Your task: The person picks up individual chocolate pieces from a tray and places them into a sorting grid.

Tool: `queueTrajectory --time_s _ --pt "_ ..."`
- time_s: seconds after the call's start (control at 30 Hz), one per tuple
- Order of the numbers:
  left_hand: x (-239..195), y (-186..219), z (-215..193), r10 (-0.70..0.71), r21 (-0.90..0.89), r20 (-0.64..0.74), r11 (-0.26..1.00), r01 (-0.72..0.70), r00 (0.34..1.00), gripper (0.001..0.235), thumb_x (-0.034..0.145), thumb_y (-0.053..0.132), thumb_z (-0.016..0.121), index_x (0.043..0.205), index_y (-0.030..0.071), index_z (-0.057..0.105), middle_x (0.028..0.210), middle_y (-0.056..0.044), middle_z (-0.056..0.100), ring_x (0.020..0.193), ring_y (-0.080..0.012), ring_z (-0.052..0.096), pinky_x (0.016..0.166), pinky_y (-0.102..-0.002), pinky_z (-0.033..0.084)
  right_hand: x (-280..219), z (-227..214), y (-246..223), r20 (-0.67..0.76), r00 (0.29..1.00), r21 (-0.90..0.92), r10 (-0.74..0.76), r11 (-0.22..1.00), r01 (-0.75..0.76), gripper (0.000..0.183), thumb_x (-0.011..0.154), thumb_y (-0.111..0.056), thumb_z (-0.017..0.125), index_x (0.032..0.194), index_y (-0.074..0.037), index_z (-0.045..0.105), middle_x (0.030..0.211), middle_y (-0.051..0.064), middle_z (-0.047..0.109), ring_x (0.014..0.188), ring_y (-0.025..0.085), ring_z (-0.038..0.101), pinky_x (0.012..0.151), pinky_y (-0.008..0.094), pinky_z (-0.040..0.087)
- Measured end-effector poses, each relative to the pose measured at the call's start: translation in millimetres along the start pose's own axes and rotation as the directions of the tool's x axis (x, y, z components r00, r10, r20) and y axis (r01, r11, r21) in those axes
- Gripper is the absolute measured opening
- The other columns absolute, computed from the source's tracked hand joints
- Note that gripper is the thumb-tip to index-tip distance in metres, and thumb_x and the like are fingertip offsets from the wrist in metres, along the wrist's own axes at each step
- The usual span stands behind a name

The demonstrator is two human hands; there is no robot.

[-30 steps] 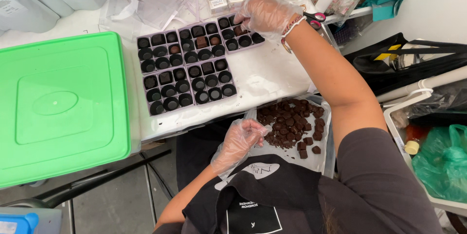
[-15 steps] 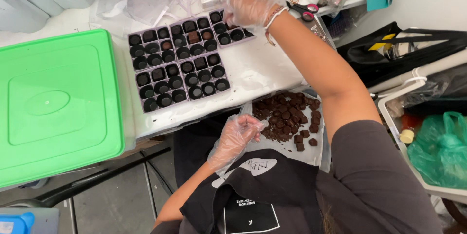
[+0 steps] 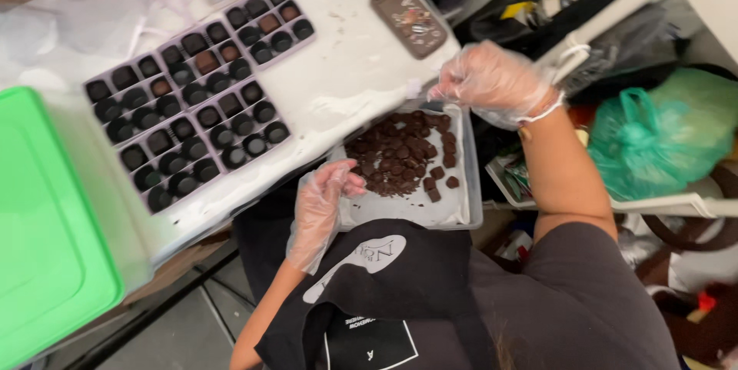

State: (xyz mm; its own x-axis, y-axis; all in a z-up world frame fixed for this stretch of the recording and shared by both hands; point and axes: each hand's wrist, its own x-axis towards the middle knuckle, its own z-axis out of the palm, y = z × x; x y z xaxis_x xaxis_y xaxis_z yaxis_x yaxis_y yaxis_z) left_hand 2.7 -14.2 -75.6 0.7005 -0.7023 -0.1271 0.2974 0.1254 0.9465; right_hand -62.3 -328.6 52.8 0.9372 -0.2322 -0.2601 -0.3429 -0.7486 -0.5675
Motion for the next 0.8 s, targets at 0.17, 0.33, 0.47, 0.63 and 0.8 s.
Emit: queueTrajectory --time_s 0.17,0.33,0.47,0.63,0.8 --pt "-3 18 21 -0.071 -0.034 -0.102 0.997 0.067 0.992 0.03 0.099 0.005 0.058 0.127 -0.001 0.065 0.114 -0.023 0.073 0.103 -0.0242 0.072 0.101 -0.037 0.055 6 69 127 0.02 0.964 -0.352 0.265 0.904 -0.242 0.019 0.094 -0.031 0.064 0.091 -0.02 0.079 0.084 0.008 0.077 0.089 0.03 0.075 0.077 0.04 0.057" --pt "-6 25 30 -0.054 0.018 -0.087 0.998 0.056 0.995 0.029 0.099 0.007 0.059 0.126 0.0 0.066 0.116 -0.021 0.073 0.11 -0.0255 0.07 0.104 -0.039 0.053 16 126 154 -0.056 0.972 -0.458 0.229 0.859 -0.229 0.016 0.088 -0.024 0.068 0.098 -0.022 0.08 0.093 0.006 0.078 0.092 0.028 0.075 0.082 0.038 0.06" --pt "-9 26 28 -0.057 0.052 -0.117 0.997 0.063 0.992 0.028 0.099 0.011 0.061 0.125 0.001 0.068 0.115 -0.02 0.074 0.11 -0.0245 0.069 0.105 -0.04 0.052 97 258 313 -0.242 0.967 -0.729 0.083 0.642 -0.238 0.014 0.084 -0.018 0.067 0.087 -0.009 0.077 0.077 0.013 0.072 0.074 0.031 0.073 0.068 0.044 0.06" --pt "-9 25 21 -0.051 0.1 -0.134 0.993 0.065 0.99 0.028 0.099 0.012 0.062 0.124 0.003 0.069 0.114 -0.019 0.075 0.111 -0.0232 0.069 0.106 -0.038 0.051 62 230 223 -0.377 0.923 -0.637 0.081 0.7 -0.322 0.023 0.086 -0.012 0.066 0.095 0.008 0.071 0.082 0.026 0.066 0.08 0.044 0.066 0.065 0.057 0.056" --pt "-10 28 25 -0.091 0.095 -0.137 0.99 0.104 0.986 0.027 0.098 0.014 0.063 0.123 0.006 0.07 0.113 -0.016 0.075 0.113 -0.0223 0.069 0.106 -0.038 0.051 55 208 210 -0.168 0.945 -0.599 0.282 0.732 -0.325 0.037 0.087 -0.037 0.063 0.112 -0.01 0.072 0.1 0.015 0.07 0.104 0.04 0.062 0.081 0.056 0.046"
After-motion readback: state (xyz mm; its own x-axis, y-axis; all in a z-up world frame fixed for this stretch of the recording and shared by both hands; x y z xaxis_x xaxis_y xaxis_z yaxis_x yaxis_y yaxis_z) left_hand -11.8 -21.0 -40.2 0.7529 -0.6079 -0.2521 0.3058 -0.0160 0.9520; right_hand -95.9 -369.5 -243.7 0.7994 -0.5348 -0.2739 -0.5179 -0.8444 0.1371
